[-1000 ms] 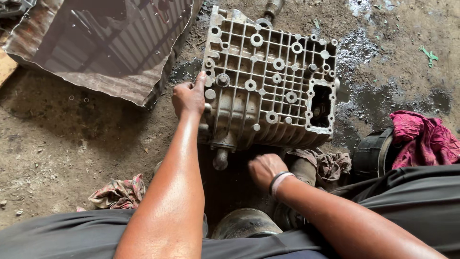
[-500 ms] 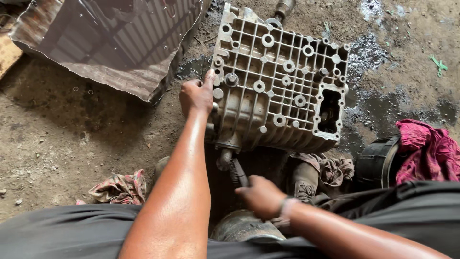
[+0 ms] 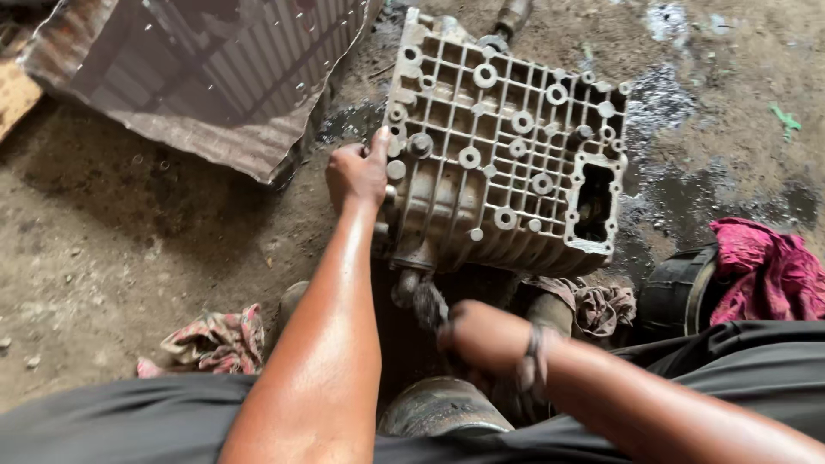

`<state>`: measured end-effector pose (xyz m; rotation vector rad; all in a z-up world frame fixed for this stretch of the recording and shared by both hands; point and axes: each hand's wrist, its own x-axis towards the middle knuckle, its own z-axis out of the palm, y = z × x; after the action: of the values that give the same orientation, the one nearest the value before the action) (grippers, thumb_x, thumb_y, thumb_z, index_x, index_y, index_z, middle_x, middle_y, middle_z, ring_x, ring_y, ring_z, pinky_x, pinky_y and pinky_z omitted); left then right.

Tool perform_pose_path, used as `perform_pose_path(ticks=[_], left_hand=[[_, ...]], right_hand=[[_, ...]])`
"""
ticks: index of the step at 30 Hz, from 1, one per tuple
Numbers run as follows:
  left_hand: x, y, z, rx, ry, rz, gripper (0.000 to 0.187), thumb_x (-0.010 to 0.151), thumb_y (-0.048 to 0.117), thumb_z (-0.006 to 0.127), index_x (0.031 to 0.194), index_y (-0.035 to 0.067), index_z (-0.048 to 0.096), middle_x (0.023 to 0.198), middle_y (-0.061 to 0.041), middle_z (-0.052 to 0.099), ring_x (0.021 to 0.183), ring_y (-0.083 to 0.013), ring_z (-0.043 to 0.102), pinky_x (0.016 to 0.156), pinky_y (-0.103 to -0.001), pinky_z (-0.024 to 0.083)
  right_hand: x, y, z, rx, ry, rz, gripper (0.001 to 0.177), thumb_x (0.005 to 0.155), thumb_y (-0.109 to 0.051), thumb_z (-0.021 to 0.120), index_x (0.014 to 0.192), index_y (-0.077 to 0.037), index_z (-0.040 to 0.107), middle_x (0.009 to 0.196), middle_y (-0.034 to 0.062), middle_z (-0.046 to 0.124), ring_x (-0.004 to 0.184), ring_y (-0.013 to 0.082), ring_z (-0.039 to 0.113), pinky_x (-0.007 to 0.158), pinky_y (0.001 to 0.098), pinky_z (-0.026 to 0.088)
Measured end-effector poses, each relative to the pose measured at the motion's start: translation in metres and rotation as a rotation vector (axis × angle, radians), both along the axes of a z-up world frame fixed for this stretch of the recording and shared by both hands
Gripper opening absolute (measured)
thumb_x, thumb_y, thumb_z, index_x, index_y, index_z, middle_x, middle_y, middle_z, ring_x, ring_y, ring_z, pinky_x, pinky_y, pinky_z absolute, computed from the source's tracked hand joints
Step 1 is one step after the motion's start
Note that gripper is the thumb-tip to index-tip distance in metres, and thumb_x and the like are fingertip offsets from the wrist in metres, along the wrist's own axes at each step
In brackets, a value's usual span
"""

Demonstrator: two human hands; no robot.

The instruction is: The person cleans the surface of a disassembled engine block using a cloth and a metal file. They wipe the top and sides of the block, then use the file to scrape away residue from the exterior surfaces.

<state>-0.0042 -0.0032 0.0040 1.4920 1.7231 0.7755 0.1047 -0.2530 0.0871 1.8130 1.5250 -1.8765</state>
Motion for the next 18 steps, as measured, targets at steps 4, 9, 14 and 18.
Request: perform_pose_path(ticks=[4, 9, 14, 18], left_hand=[[0.002, 0.0, 0.006, -0.056, -0.087, -0.013, 0.06, 0.09, 0.062, 0.066, 0.05, 0.019, 0.051, 0.048, 0.001, 0.057, 0.039, -0.0144, 0.052, 0.042, -0.037, 0.038], [-0.002, -0.006, 0.02, -0.038, 0.104, 0.033, 0.056, 0.095, 0.059, 0.064, 0.06, 0.017, 0.05, 0.055, 0.0, 0.055, 0.042, -0.0153, 0.043, 0.042, -0.039, 0.031], [-0.008, -0.018, 0.034, 0.396, 0.276, 0.152, 0.03, 0.104, 0.037, 0.054, 0.083, 0.016, 0.056, 0.068, -0.002, 0.064, 0.056, -0.0159, 0.052, 0.043, -0.038, 0.037], [-0.003, -0.029, 0.048, 0.089, 0.119, -0.11, 0.029, 0.104, 0.036, 0.052, 0.09, 0.015, 0.067, 0.068, -0.003, 0.065, 0.055, -0.0166, 0.057, 0.046, -0.037, 0.042]], right_hand=[[-0.013, 0.017, -0.013, -0.321, 0.024, -0.494, 0.023, 0.088, -0.02, 0.066, 0.095, 0.002, 0.07, 0.074, 0.0177, 0.069, 0.052, 0.0253, 0.06, 0.045, 0.0389, 0.049], [0.02, -0.004, -0.055, 0.361, -0.079, 0.326, 0.026, 0.081, -0.02, 0.07, 0.098, -0.005, 0.08, 0.093, 0.0232, 0.073, 0.084, 0.0363, 0.071, 0.074, 0.0437, 0.058], [0.077, -0.016, -0.077, 0.052, -0.634, 0.497, 0.023, 0.089, -0.023, 0.063, 0.101, -0.008, 0.078, 0.102, 0.0153, 0.079, 0.1, 0.0311, 0.076, 0.084, 0.0438, 0.06], [0.08, -0.004, -0.07, -0.008, -0.706, 0.569, 0.025, 0.077, -0.014, 0.078, 0.101, -0.013, 0.079, 0.109, 0.0117, 0.075, 0.106, 0.0284, 0.073, 0.087, 0.0437, 0.06]])
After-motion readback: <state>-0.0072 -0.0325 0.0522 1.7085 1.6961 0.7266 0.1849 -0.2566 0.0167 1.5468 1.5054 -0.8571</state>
